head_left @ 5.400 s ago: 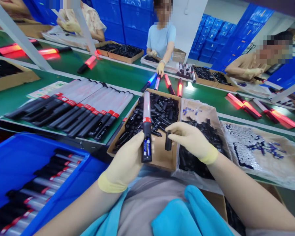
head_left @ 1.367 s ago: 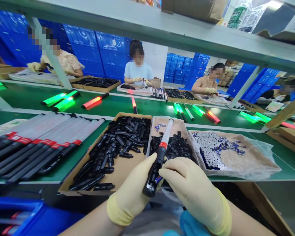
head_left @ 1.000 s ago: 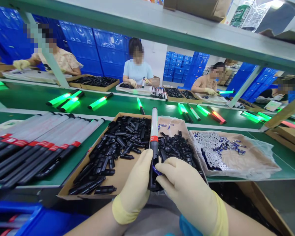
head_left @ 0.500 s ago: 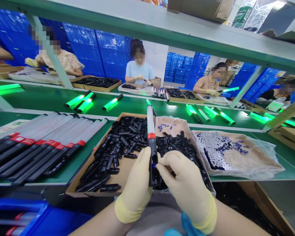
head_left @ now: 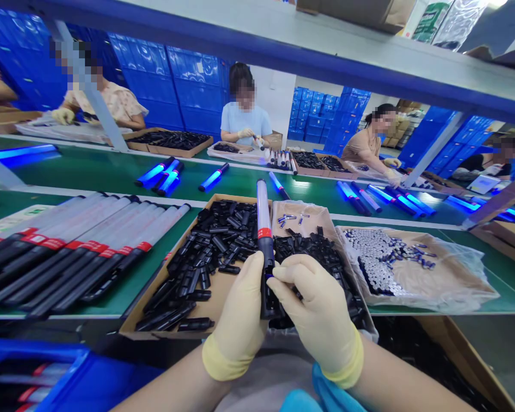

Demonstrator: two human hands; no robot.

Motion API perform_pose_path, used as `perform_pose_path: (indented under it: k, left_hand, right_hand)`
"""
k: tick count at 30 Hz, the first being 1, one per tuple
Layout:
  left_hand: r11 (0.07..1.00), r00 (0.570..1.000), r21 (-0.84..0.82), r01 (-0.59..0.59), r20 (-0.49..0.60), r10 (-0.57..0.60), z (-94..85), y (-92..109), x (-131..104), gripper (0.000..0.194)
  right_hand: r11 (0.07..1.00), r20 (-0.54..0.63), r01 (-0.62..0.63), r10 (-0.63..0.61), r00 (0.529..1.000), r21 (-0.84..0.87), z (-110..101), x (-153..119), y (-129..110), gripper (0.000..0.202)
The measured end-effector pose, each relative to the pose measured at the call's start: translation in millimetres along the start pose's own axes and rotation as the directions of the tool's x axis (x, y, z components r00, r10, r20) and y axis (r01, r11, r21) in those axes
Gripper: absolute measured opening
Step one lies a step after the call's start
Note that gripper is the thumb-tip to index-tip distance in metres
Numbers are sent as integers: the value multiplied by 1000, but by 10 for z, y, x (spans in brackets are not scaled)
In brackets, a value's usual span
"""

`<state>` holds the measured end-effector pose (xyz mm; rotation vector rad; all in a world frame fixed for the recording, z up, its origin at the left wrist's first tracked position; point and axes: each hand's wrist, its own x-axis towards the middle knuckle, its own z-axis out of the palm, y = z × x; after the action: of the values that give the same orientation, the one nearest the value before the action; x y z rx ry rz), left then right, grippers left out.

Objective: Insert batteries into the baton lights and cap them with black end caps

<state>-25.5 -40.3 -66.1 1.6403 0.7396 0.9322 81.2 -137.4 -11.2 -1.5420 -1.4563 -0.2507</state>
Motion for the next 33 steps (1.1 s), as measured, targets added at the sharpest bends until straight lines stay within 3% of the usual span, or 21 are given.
perform_pose_path:
  k: [6, 11, 16, 20, 23, 26, 30, 33]
  left_hand:
    - [991, 997, -128, 50, -57, -57, 8, 258, 54, 36]
    - [987, 995, -139, 85, -38, -91, 55, 417, 79, 14]
    - [947, 963, -224, 231, -88, -255, 108, 521, 75, 13]
    - [867, 914, -376, 326, -110, -391, 164, 674, 124, 25]
    - [804, 928, -502, 318, -10, -373, 195, 672, 169, 29]
    - [793, 929, -520, 318, 2, -371, 201, 594, 196, 28]
    - [798, 902, -479, 365, -29, -430, 166, 569, 183, 27]
    - [852, 937, -435, 291, -50, -345, 132, 606, 155, 20]
  right_hand:
    - [999, 76, 49, -49, 996, 6, 34, -124, 57, 10]
    - [992, 11, -15, 14, 1000, 129, -27, -104, 43, 9]
    - [970, 6, -17, 16, 1000, 242, -45, -85, 8, 10]
    - [970, 66, -38, 23, 998, 241, -82, -84, 42, 12]
    - [965, 132, -97, 66, 989, 245, -107, -76, 107, 15]
    - [965, 190, -92, 46, 981, 246, -103, -55, 171, 15]
    - [980, 87, 66, -84, 993, 189, -73, -22, 191, 16]
    - [981, 3, 111, -113, 994, 157, -37, -13, 169, 17]
